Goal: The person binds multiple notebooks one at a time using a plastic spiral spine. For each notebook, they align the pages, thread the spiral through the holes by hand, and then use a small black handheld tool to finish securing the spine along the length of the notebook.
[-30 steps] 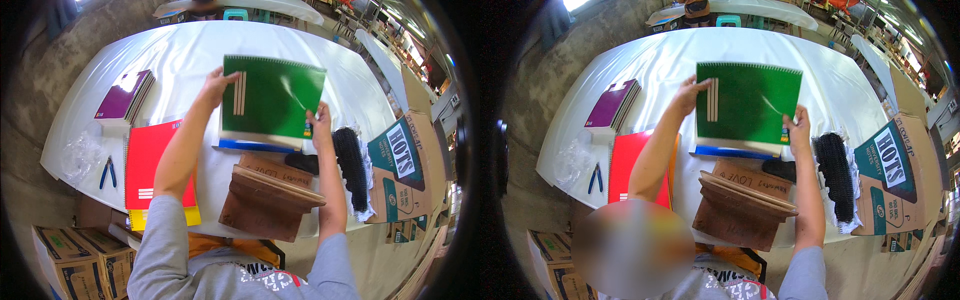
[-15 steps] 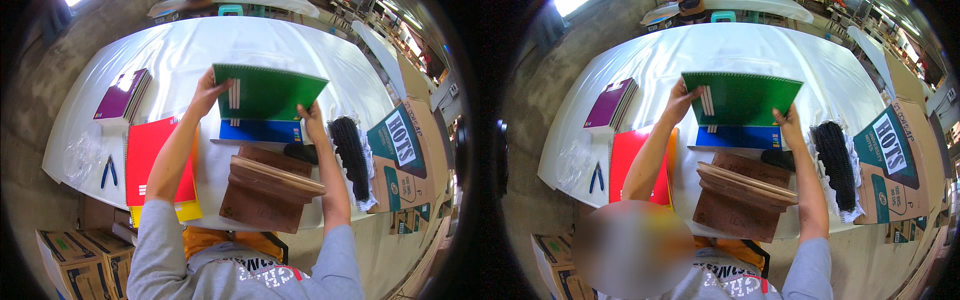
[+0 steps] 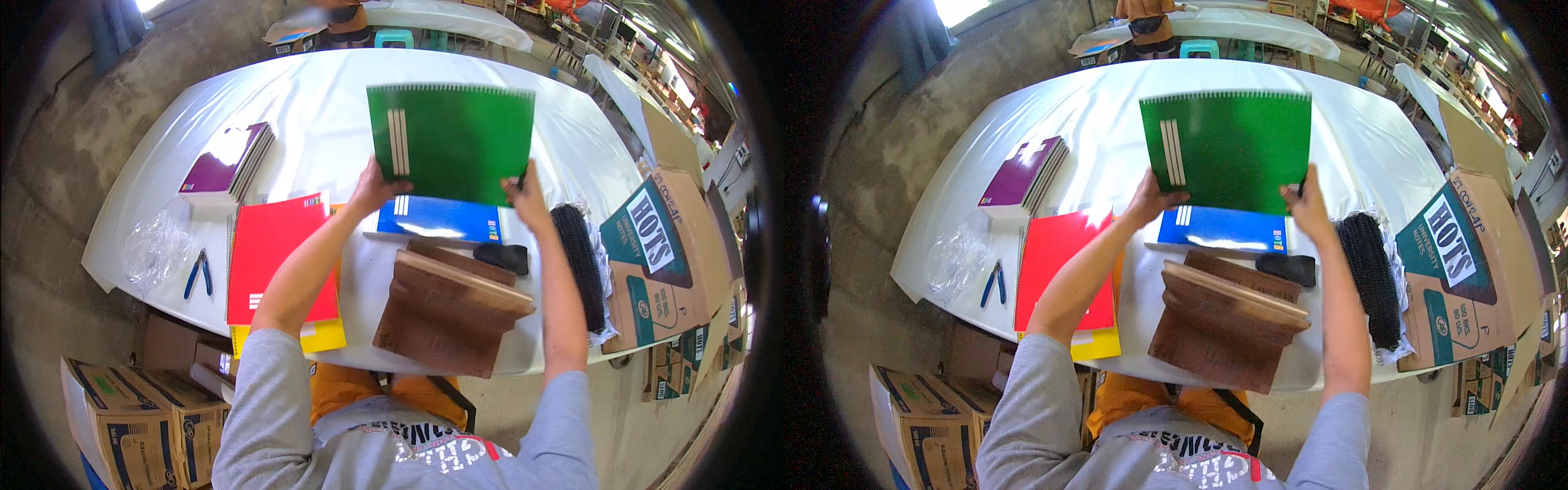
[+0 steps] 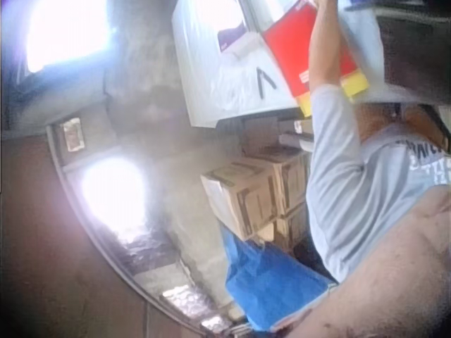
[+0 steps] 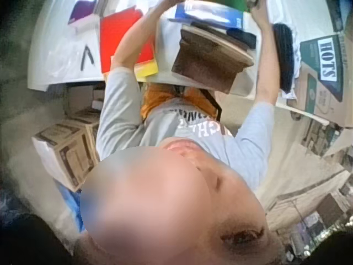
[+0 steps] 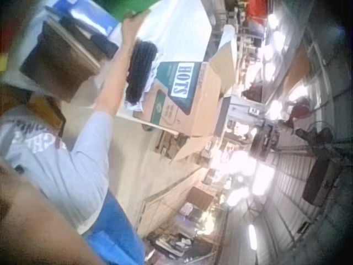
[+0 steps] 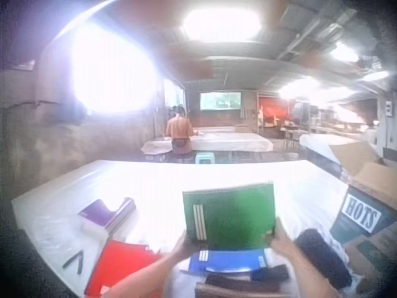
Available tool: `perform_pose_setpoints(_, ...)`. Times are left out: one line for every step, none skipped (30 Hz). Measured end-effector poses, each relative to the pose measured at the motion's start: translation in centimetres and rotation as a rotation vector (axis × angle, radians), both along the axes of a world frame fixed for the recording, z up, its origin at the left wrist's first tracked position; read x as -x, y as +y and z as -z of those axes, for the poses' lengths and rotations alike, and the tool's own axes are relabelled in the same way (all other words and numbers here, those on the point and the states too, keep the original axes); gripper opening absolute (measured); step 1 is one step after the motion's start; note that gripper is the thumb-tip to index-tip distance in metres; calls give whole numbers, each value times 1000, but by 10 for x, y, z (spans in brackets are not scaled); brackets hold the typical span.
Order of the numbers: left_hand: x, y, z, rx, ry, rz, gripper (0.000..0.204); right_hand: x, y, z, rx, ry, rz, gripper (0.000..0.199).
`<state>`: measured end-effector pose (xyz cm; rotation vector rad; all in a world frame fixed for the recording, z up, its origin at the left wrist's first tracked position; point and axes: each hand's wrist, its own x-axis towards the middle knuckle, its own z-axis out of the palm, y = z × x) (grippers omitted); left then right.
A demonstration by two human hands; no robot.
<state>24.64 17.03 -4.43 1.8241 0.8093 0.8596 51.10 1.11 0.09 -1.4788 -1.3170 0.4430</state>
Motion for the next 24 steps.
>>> perform_pose_setpoints(-7, -17, -24, 79, -145, 88, 61, -11, -9, -18, -104, -168, -1, 41)
perform_pose_setpoints(4, -31, -43, 69, -141, 70, 60, 19, -24, -57, 14, 53, 14, 37)
perform_pose_setpoints(11, -44, -58, 49, -142, 65, 60, 28, -35, -79, -4, 116, -11, 33)
perform_pose_setpoints(19, -53, -63, 70, -259, 110, 58, 40, -45, -98, -20, 106, -29, 29)
perform_pose_setpoints(25, -63, -66, 91, -377, 154, 57, 52, -57, -116, -10, 103, -35, 29)
perform_pose_setpoints(31, -76, -70, 112, -402, 170, 56, 65, -70, -132, 7, 93, -31, 29)
perform_pose_setpoints(37, -90, -74, 132, -426, 185, 55, 76, -81, -142, 23, 83, -31, 29)
perform_pose_setpoints(41, -102, -72, 141, -449, 173, 56, 84, -90, -145, 28, 79, -34, 29)
perform_pose_setpoints(44, -108, -66, 146, -463, 164, 56, 90, -98, -146, 8, 65, -68, 28)
perform_pose_setpoints(47, -115, -61, 147, -475, 159, 57, 95, -104, -147, -18, 52, -100, 26)
perform_pose_setpoints(50, -122, -56, 151, -487, 152, 57, 98, -108, -144, -17, 49, -103, 26)
perform_pose_setpoints(54, -128, -52, 274, -450, 118, 58, 100, -110, -139, -35, 24, -125, 26)
perform_pose_setpoints(54, -131, -48, 278, -479, 113, 57, 103, -112, -136, -52, 3, -145, 26)
perform_pose_setpoints(54, -134, -45, 282, -512, 107, 57, 108, -114, -138, -34, 13, -150, 28)
perform_pose_setpoints(55, -137, -41, 285, -545, 100, 56, 109, -115, -138, -34, 15, -151, 28)
perform_pose_setpoints(54, -139, -42, 237, -581, 65, 55, 109, -115, -139, -48, 3, -163, 29)
perform_pose_setpoints(53, -141, -42, 213, -599, 48, 54, 110, -116, -140, -63, -9, -175, 30)
perform_pose_setpoints(53, -143, -42, 190, -616, 32, 53, 111, -117, -142, -63, -9, -172, 30)
perform_pose_setpoints(54, -145, -42, 181, -636, 15, 50, 113, -117, -144, -65, -22, -172, 30)
perform_pose_setpoints(54, -146, -42, 172, -655, -2, 47, 115, -118, -145, -66, -35, -172, 30)
perform_pose_setpoints(54, -148, -40, 173, -654, 2, 47, 116, -118, -146, -67, -35, -169, 30)
perform_pose_setpoints(56, -149, -37, 156, -642, -2, 45, 119, -119, -147, -42, -54, -166, 30)
perform_pose_setpoints(57, -149, -35, 140, -631, -5, 44, 121, -119, -148, -17, -74, -163, 30)
perform_pose_setpoints(57, -148, -33, 140, -628, -6, 44, 122, -119, -149, -18, -72, -163, 30)
